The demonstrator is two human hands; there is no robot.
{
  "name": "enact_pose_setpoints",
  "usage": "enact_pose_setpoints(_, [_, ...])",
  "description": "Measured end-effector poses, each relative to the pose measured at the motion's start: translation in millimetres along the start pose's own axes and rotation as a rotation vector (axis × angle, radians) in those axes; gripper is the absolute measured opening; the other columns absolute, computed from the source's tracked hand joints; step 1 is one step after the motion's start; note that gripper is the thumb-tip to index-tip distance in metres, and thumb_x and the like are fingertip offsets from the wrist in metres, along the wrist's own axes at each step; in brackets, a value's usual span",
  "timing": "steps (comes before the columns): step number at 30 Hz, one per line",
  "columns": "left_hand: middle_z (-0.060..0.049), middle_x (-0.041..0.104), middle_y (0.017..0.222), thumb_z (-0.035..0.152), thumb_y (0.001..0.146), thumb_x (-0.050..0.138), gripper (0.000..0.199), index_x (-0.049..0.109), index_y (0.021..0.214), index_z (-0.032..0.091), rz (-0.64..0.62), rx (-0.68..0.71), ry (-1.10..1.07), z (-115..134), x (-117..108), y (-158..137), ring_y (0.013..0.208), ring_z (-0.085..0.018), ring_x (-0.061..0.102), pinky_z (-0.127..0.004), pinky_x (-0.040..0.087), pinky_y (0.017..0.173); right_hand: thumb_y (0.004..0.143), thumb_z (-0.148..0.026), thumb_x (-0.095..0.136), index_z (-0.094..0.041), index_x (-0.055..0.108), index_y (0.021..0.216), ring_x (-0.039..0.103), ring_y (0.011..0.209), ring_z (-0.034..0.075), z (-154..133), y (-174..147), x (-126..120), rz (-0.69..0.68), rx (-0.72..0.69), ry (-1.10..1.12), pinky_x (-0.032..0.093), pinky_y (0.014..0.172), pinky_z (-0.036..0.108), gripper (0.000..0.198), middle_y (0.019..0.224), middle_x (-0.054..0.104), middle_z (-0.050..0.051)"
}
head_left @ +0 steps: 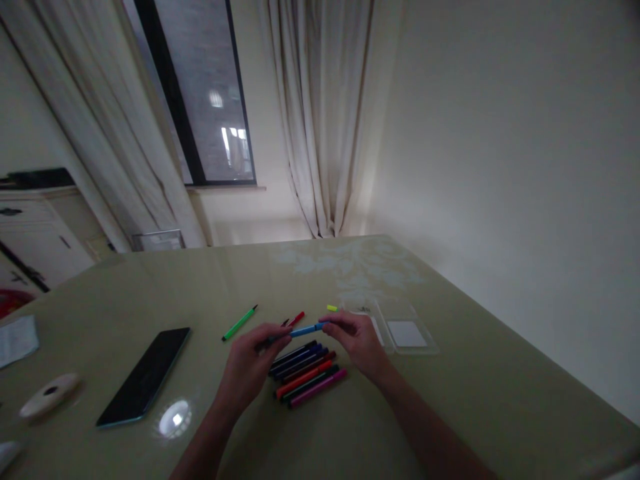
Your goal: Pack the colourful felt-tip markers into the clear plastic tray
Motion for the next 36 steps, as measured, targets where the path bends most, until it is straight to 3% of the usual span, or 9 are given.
enact_pose_setpoints(5, [-0.003, 0.077, 0.084, 0.046, 0.083, 0.073, 0.025, 0.082, 0.091, 0.024, -0.001, -0.017, 0.046, -8, 2, 0, 0.076, -0.020, 0.069, -0.028, 0.051, 0.068, 0.086, -0.036, 0.075, -0.022, 0.083, 0.091, 0.070, 0.075, 0.020, 1, -1, 4, -0.021, -0.017, -0.047, 0.054, 0.069, 0.030, 0.016, 0.080, 0.078, 0.004])
enact_pose_setpoints(10, [-0.004, 0.078, 0.091, 0.043, 0.087, 0.066, 0.023, 0.080, 0.095, 0.025, -0.172, -0.033, 0.237, -13, 22, -1, 0.083, -0.022, 0.070, -0.032, 0.052, 0.077, 0.090, -0.033, 0.070, -0.022, 0.082, 0.096, 0.071, 0.080, 0.020, 13, 0, 17, -0.122, -0.003, -0.199, 0.053, 0.075, 0.030, 0.017, 0.087, 0.079, 0.004])
enact_pose_setpoints(13, [-0.005, 0.078, 0.093, 0.041, 0.088, 0.063, 0.023, 0.079, 0.094, 0.025, -0.223, -0.052, 0.380, -19, 26, -2, 0.088, -0.024, 0.069, -0.035, 0.051, 0.081, 0.096, -0.032, 0.063, -0.021, 0.079, 0.104, 0.071, 0.091, 0.021, 17, 4, 5, -0.032, -0.034, -0.355, 0.053, 0.083, 0.032, 0.021, 0.101, 0.079, 0.007])
enact_pose_setpoints(18, [-0.008, 0.075, 0.099, 0.046, 0.093, 0.056, 0.031, 0.079, 0.091, 0.025, -0.202, -0.028, 0.477, -31, 24, -1, 0.099, -0.027, 0.067, -0.039, 0.051, 0.089, 0.094, -0.020, 0.062, -0.019, 0.077, 0.104, 0.066, 0.101, 0.026, 24, 8, -21, 0.098, -0.008, -0.817, 0.048, 0.093, 0.036, 0.018, 0.104, 0.075, 0.011])
enact_pose_setpoints(22, [-0.010, 0.071, 0.104, 0.035, 0.099, 0.042, 0.039, 0.077, 0.108, 0.022, -0.092, -0.017, 0.590, -41, 15, 2, 0.100, -0.026, 0.065, -0.038, 0.050, 0.091, 0.094, -0.021, 0.064, -0.019, 0.078, 0.097, 0.064, 0.100, 0.026, 29, 9, -28, 0.094, 0.066, -1.073, 0.046, 0.089, 0.035, 0.014, 0.102, 0.073, 0.010])
enact_pose_setpoints(27, [-0.011, 0.068, 0.107, 0.028, 0.098, 0.044, 0.035, 0.076, 0.108, 0.022, -0.122, -0.050, 0.727, -46, 13, 4, 0.103, -0.026, 0.062, -0.038, 0.048, 0.093, 0.100, -0.028, 0.058, -0.020, 0.078, 0.092, 0.063, 0.098, 0.025, 25, 8, -36, 0.158, 0.118, -1.181, 0.044, 0.086, 0.034, 0.023, 0.100, 0.073, 0.009])
enact_pose_setpoints(33, [-0.012, 0.069, 0.102, 0.029, 0.098, 0.041, 0.038, 0.077, 0.093, 0.021, -0.230, -0.058, 0.592, -42, 16, 4, 0.103, -0.027, 0.064, -0.038, 0.049, 0.090, 0.097, -0.024, 0.060, -0.022, 0.077, 0.107, 0.060, 0.110, 0.025, 25, 9, -28, 0.099, 0.052, -1.173, 0.042, 0.092, 0.035, 0.019, 0.118, 0.070, 0.010])
enact_pose_setpoints(36, [-0.011, 0.071, 0.102, 0.031, 0.097, 0.041, 0.038, 0.077, 0.093, 0.022, -0.175, -0.036, 0.541, -43, 5, 6, 0.101, -0.027, 0.066, -0.039, 0.050, 0.090, 0.096, -0.024, 0.062, -0.022, 0.077, 0.108, 0.057, 0.117, 0.028, 27, 8, -22, 0.068, 0.032, -1.183, 0.042, 0.095, 0.039, 0.019, 0.126, 0.068, 0.011])
Point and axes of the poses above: each hand's wrist, its own y-axis towards the middle knuckle, its own x-axis out of the palm, z = x × y, the point moved 9 cm from there along y, towards the middle knuckle
